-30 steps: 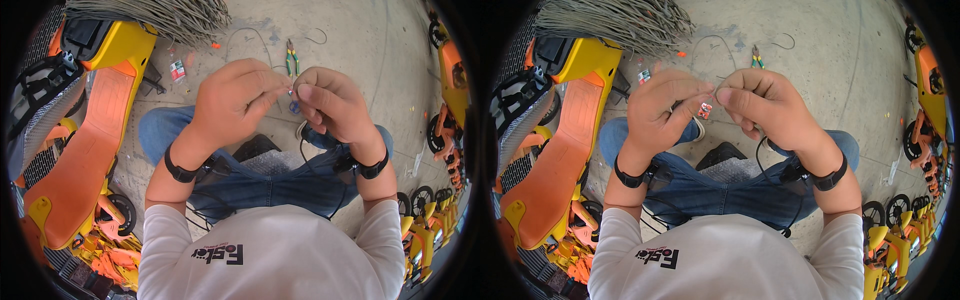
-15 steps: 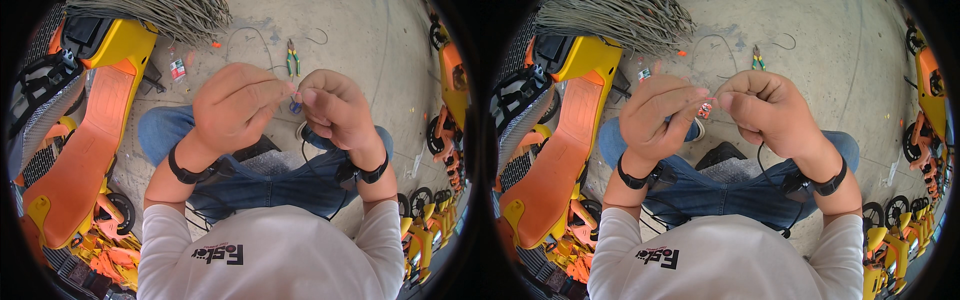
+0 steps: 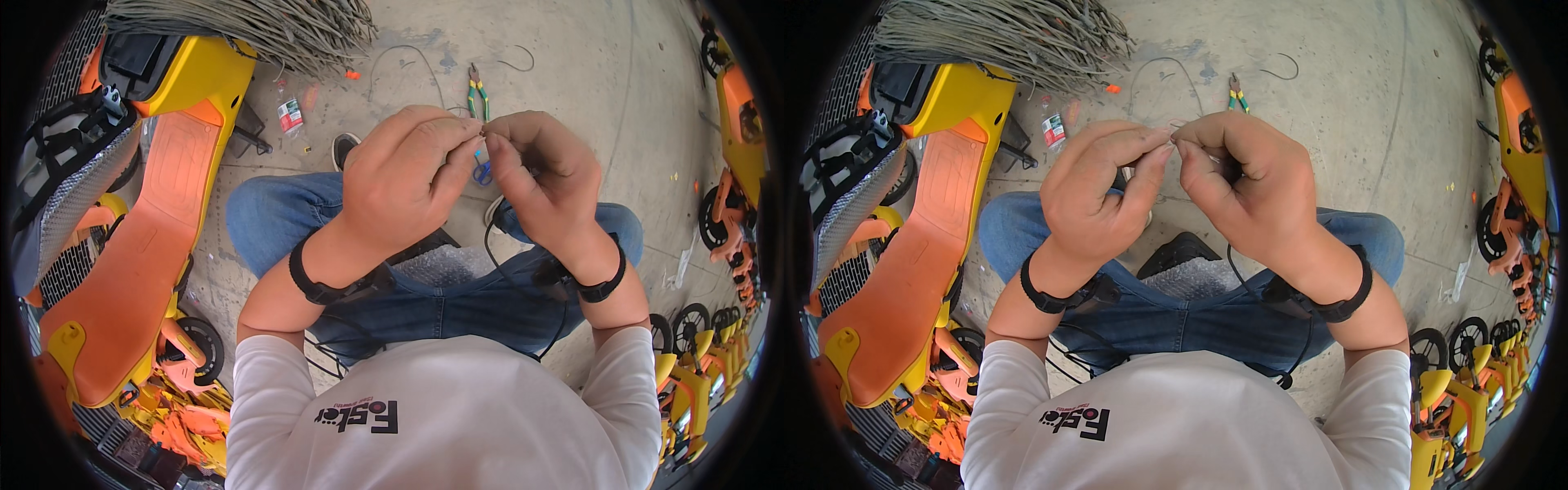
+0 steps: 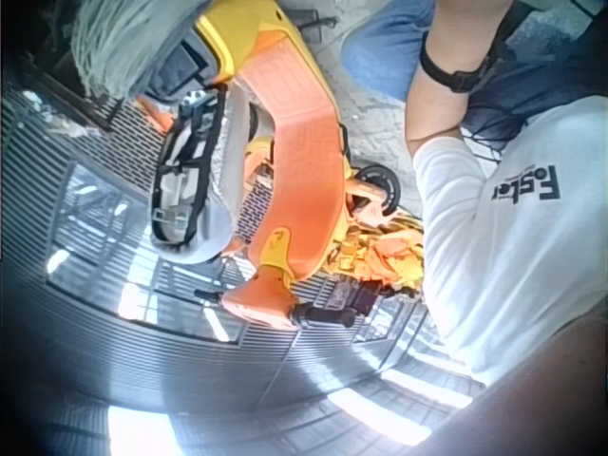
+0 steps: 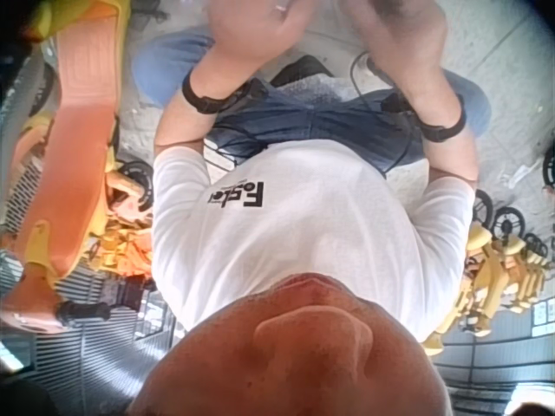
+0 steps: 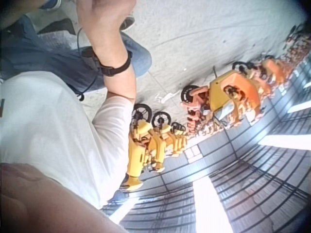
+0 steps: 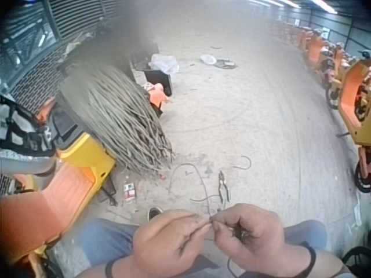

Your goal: The person strips the insulation from a wire and twists the exposed copper ends together while sitting on the floor surrounded by electric scooters.

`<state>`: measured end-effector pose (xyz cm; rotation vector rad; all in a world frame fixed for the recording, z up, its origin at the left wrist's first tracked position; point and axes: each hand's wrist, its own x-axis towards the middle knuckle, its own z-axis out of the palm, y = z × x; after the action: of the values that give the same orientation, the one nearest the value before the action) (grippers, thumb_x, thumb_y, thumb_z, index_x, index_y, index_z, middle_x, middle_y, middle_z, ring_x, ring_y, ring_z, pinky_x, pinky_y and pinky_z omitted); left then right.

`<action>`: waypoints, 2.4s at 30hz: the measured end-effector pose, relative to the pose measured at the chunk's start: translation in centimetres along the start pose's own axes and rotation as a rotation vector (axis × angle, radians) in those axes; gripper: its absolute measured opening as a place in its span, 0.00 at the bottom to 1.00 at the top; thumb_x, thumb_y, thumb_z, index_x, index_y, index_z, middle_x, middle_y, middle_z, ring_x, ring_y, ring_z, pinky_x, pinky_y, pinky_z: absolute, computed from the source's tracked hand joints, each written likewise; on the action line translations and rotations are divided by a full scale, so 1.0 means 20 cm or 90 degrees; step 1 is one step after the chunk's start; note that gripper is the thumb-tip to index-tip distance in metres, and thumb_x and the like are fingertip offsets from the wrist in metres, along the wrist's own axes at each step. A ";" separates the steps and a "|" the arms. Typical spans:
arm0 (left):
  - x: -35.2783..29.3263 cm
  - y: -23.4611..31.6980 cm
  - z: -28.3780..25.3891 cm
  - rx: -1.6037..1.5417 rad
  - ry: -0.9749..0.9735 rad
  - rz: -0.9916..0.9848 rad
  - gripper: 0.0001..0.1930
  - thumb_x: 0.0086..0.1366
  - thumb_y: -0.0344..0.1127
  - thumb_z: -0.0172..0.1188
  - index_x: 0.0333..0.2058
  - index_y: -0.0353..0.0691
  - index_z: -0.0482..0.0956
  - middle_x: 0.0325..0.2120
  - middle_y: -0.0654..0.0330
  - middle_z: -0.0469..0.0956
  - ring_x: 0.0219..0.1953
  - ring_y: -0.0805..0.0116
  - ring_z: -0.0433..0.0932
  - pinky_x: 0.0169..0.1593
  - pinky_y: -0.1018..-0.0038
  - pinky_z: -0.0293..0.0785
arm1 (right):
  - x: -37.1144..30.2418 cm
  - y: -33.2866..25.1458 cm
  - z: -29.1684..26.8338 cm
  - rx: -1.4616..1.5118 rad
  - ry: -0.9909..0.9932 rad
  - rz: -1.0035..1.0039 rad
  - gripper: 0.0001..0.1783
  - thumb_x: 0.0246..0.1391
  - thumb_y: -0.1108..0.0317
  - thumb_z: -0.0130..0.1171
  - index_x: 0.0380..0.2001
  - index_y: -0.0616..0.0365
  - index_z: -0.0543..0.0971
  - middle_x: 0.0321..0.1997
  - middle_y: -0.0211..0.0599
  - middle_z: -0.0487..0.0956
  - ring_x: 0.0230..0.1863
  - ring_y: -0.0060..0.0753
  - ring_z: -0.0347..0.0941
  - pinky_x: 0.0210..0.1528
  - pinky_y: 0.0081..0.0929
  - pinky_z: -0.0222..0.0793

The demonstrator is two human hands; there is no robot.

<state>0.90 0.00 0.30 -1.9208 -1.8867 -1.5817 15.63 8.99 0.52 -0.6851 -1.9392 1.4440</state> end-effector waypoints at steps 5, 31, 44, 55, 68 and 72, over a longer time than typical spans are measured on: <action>-0.01 -0.02 0.02 0.005 0.007 0.009 0.08 0.51 0.21 0.66 0.32 0.33 0.80 0.28 0.54 0.81 0.25 0.66 0.79 0.27 0.77 0.73 | -0.01 0.02 0.02 -0.064 0.029 -0.031 0.04 0.49 0.77 0.61 0.31 0.62 0.79 0.22 0.30 0.75 0.20 0.17 0.66 0.24 0.17 0.64; -0.02 -0.02 0.00 -0.278 0.007 -0.254 0.04 0.53 0.25 0.65 0.29 0.34 0.80 0.24 0.58 0.80 0.24 0.70 0.79 0.29 0.77 0.76 | -0.01 -0.02 0.00 0.065 -0.010 0.019 0.02 0.52 0.78 0.59 0.30 0.63 0.77 0.22 0.24 0.73 0.24 0.11 0.61 0.26 0.14 0.61; 0.00 -0.02 -0.01 -0.046 -0.008 -0.038 0.06 0.48 0.22 0.65 0.26 0.36 0.77 0.22 0.58 0.77 0.21 0.68 0.75 0.24 0.76 0.70 | -0.01 -0.01 0.03 -0.122 0.007 -0.079 0.03 0.48 0.76 0.63 0.26 0.60 0.79 0.19 0.30 0.74 0.18 0.17 0.66 0.21 0.18 0.64; -0.03 -0.03 -0.01 -0.261 -0.035 -0.288 0.05 0.52 0.25 0.64 0.26 0.36 0.76 0.22 0.61 0.75 0.22 0.73 0.75 0.27 0.79 0.71 | 0.00 0.00 0.02 -0.037 -0.013 -0.099 0.02 0.48 0.77 0.61 0.27 0.61 0.78 0.21 0.28 0.74 0.20 0.16 0.65 0.23 0.17 0.63; 0.01 -0.06 -0.03 -0.056 -0.047 -0.016 0.05 0.50 0.24 0.65 0.28 0.36 0.78 0.24 0.57 0.77 0.23 0.64 0.76 0.26 0.75 0.72 | 0.01 0.00 0.02 -0.088 -0.026 -0.071 0.03 0.49 0.77 0.61 0.28 0.60 0.78 0.22 0.29 0.74 0.20 0.16 0.64 0.23 0.17 0.63; 0.01 -0.06 -0.04 -0.027 -0.049 0.024 0.07 0.49 0.22 0.66 0.29 0.35 0.78 0.24 0.56 0.78 0.22 0.67 0.75 0.25 0.76 0.70 | 0.01 -0.01 0.02 -0.101 -0.027 -0.070 0.03 0.48 0.77 0.62 0.28 0.60 0.78 0.22 0.30 0.75 0.19 0.17 0.65 0.23 0.17 0.64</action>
<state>-0.56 0.01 0.08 -2.0508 -1.8474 -1.5716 15.20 8.91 0.58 -0.6123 -2.1075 1.2577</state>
